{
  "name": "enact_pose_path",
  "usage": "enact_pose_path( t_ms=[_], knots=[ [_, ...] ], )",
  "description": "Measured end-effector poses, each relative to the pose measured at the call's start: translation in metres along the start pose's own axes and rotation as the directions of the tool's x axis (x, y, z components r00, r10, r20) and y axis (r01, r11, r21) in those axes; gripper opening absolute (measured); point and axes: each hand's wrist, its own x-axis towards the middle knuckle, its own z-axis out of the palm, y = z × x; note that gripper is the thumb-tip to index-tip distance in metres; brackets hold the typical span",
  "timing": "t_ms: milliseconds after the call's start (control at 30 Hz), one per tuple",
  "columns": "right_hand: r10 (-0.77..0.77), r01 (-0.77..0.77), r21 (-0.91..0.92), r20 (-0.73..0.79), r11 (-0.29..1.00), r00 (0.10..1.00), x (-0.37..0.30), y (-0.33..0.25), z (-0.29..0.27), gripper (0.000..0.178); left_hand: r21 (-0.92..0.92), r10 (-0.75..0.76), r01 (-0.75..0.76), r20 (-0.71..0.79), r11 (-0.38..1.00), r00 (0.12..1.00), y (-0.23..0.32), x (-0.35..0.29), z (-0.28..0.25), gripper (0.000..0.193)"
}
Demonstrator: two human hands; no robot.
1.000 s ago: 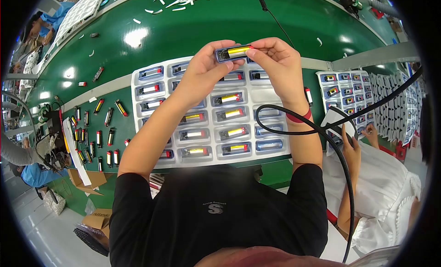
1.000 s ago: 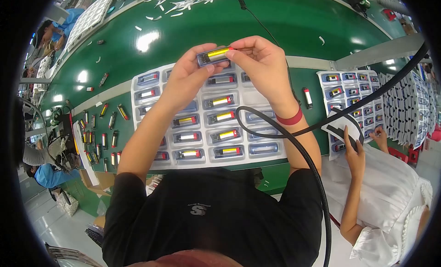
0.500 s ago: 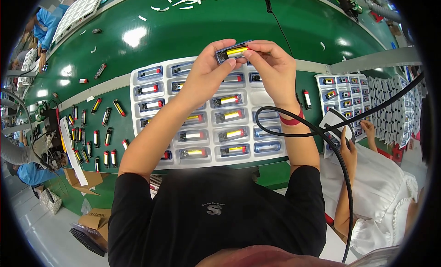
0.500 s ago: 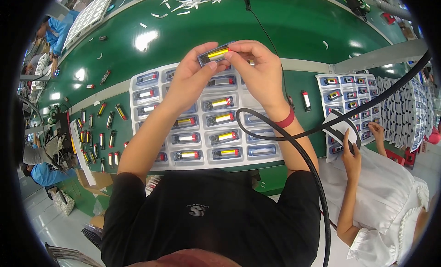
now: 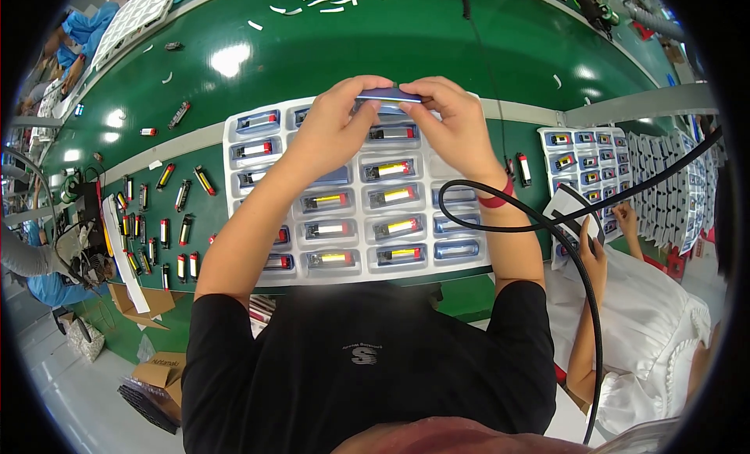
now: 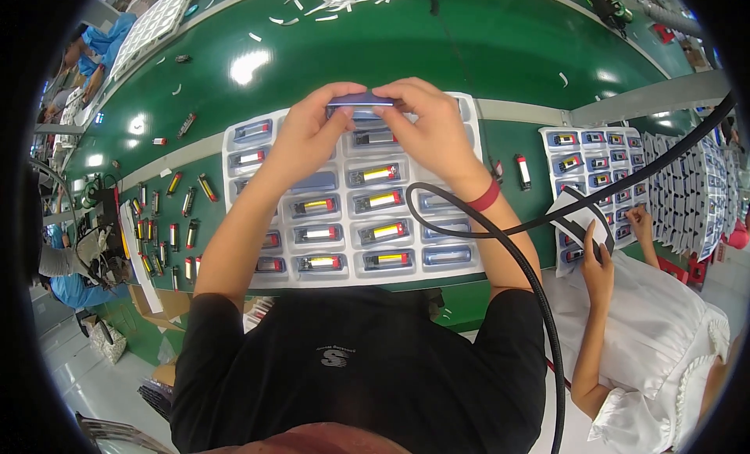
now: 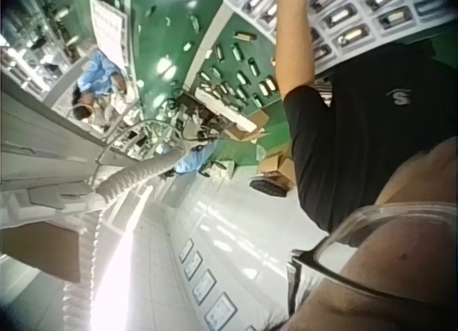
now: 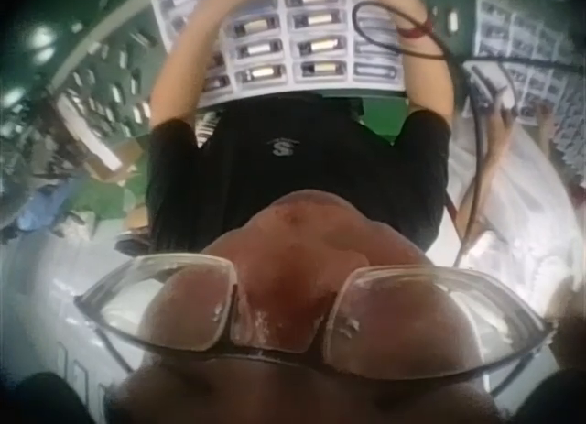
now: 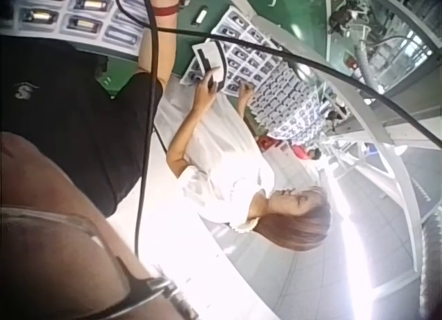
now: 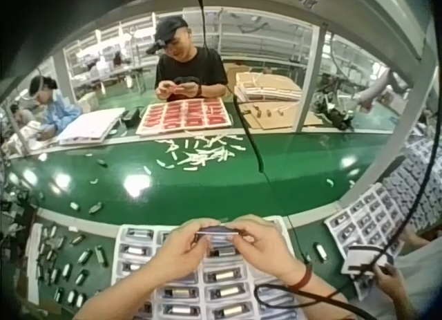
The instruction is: The person assembles small electronic components by hand, placing batteries into plastic housings and organizing them in trays.
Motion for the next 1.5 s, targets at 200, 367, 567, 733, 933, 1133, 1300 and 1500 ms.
enact_pose_path(
  t_ms=[200,367,567,733,933,1133,1300,1500],
  knots=[
    [-0.18,0.171,-0.192,-0.031,0.966,0.983,-0.005,-0.006,0.006,0.023,0.022,0.038,-0.037,-0.066,0.999,0.997,-0.001,-0.007,0.001,0.031],
    [0.122,-0.148,0.196,0.136,0.969,0.983,-0.011,0.005,0.0,0.038,-0.145,0.031,-0.027,0.019,0.989,0.999,0.005,-0.01,0.0,0.03],
    [-0.05,0.051,0.055,-0.029,0.997,0.998,-0.013,0.005,0.007,0.033,0.132,0.203,-0.191,-0.087,0.973,0.975,0.006,-0.016,0.01,0.034],
    [0.05,-0.05,0.218,0.005,0.975,0.999,-0.012,-0.011,-0.008,0.029,-0.029,0.039,-0.035,0.143,0.999,0.989,0.027,-0.019,-0.007,0.039],
    [0.174,-0.229,0.411,0.166,0.882,0.971,-0.007,-0.025,-0.016,0.022,-0.126,0.085,-0.063,0.174,0.99,0.981,0.029,-0.023,-0.02,0.047],
    [0.264,-0.318,0.456,0.18,0.831,0.948,-0.005,-0.023,-0.014,0.019,-0.107,0.089,-0.067,0.215,0.992,0.972,0.028,-0.024,-0.025,0.057],
    [0.308,-0.378,0.457,0.222,0.805,0.925,-0.008,-0.026,-0.018,0.019,-0.063,0.053,-0.04,0.232,0.997,0.971,0.033,-0.023,-0.029,0.055],
    [0.312,-0.371,0.422,0.203,0.827,0.928,-0.014,-0.027,-0.025,0.019,0.283,0.081,-0.171,0.304,0.944,0.949,0.052,-0.012,-0.028,0.048]
  ],
)
